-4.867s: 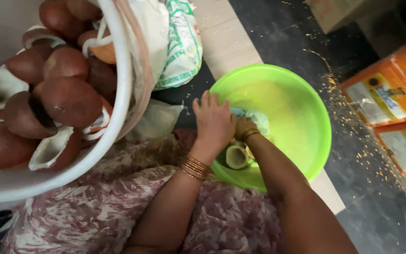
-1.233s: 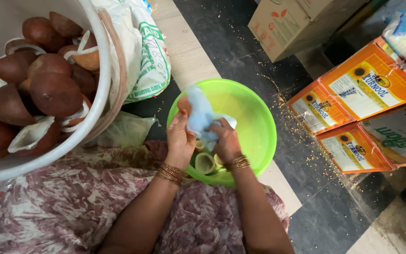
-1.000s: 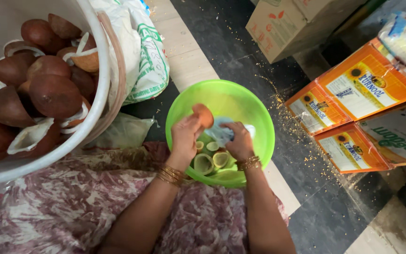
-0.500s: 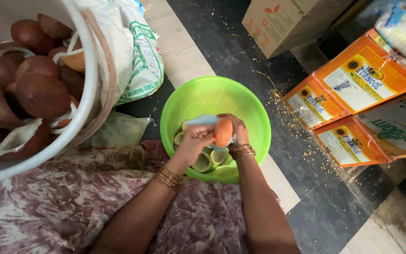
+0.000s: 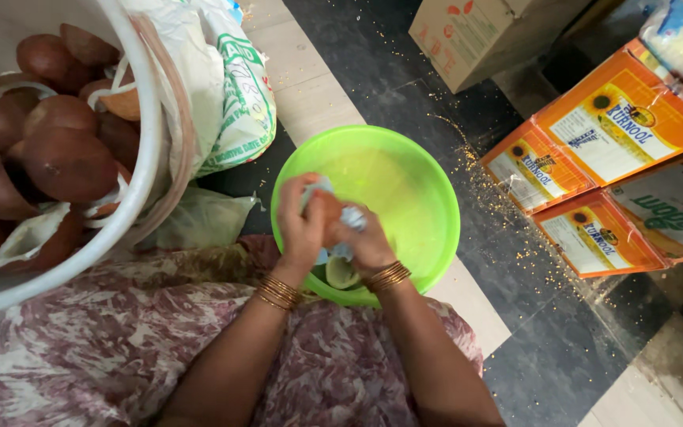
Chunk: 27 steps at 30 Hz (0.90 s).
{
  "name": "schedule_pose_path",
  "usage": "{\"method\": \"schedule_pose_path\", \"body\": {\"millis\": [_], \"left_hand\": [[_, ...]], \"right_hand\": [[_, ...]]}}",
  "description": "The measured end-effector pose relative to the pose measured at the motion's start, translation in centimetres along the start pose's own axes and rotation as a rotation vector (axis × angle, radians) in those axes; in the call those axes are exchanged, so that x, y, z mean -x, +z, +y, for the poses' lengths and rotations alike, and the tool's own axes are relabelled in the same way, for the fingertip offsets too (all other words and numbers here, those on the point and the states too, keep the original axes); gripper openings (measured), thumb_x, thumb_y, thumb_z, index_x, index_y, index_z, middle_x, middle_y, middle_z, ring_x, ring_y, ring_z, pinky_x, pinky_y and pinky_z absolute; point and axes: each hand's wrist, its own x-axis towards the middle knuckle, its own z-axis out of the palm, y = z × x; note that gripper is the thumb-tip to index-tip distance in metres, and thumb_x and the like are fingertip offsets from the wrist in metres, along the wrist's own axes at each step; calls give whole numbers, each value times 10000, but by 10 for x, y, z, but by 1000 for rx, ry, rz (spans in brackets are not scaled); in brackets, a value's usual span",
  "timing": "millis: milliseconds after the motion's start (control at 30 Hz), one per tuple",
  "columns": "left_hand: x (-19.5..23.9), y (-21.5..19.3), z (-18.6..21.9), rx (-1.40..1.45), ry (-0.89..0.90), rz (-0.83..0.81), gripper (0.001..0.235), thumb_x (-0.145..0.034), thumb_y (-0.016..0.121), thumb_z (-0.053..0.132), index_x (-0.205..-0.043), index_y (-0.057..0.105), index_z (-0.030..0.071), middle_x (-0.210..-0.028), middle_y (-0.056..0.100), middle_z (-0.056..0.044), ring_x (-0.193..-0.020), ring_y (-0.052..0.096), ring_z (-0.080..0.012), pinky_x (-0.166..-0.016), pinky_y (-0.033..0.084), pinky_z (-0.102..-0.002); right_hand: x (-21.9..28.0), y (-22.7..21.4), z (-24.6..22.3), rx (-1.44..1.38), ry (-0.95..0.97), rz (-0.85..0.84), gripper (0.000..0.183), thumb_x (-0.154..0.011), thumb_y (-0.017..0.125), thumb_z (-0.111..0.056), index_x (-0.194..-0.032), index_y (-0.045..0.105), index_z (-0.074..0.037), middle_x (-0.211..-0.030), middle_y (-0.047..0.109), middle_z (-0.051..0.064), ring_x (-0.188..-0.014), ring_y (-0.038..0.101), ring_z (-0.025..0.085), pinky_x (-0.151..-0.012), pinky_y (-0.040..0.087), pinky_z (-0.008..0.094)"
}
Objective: The person sits on the floor and wipes coconut husks with a blue cloth. They pick up husks from a white bucket, wipe them over a green basin, and place them back into the bucket.
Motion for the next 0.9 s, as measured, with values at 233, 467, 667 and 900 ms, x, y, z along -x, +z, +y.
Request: {"method": "schedule_pose_path", "body": {"millis": [233, 467, 667, 900], "left_hand": [[-17, 9, 8, 444, -480, -293, 354, -1017, 613, 296, -1196, 703, 4, -1146, 740, -105, -1083, 688, -185, -947, 535, -325], [-20, 4, -23, 113, -738, -459, 408, -999, 599, 338, -1275, 671, 47, -1165, 732, -100, -1069, 675, -145, -903, 527, -288], [-20, 9, -7, 632, -608, -548, 381, -990, 661, 257, -1296, 651, 31, -1238, 696, -70, -1149, 645, -123, -995, 515, -277], [-24, 2, -3, 490, -572, -360, 407, -858, 837, 218, -1176, 722, -9, -1124, 742, -102, -1023, 692, -164, -903, 562, -314]], "right_hand": [[13, 14, -17, -280, -167, 100, 472, -792, 710, -45, -1257, 645, 5, -1185, 669, 188, -1066, 661, 323, -904, 563, 443], [0, 9, -8, 1182, -578, -23, 527, -697, 720, -3, -1218, 667, -61, -1232, 677, 176, -1108, 655, 348, -924, 549, 427], [4, -19, -8, 28, -158, 89, 426, -875, 652, -17, -1300, 643, -14, -1086, 721, 158, -897, 710, 293, -785, 576, 420], [4, 4, 14, 1069, -661, 13, 407, -820, 696, -120, -1226, 685, -85, -1206, 702, 145, -1120, 694, 339, -931, 585, 422]]}}
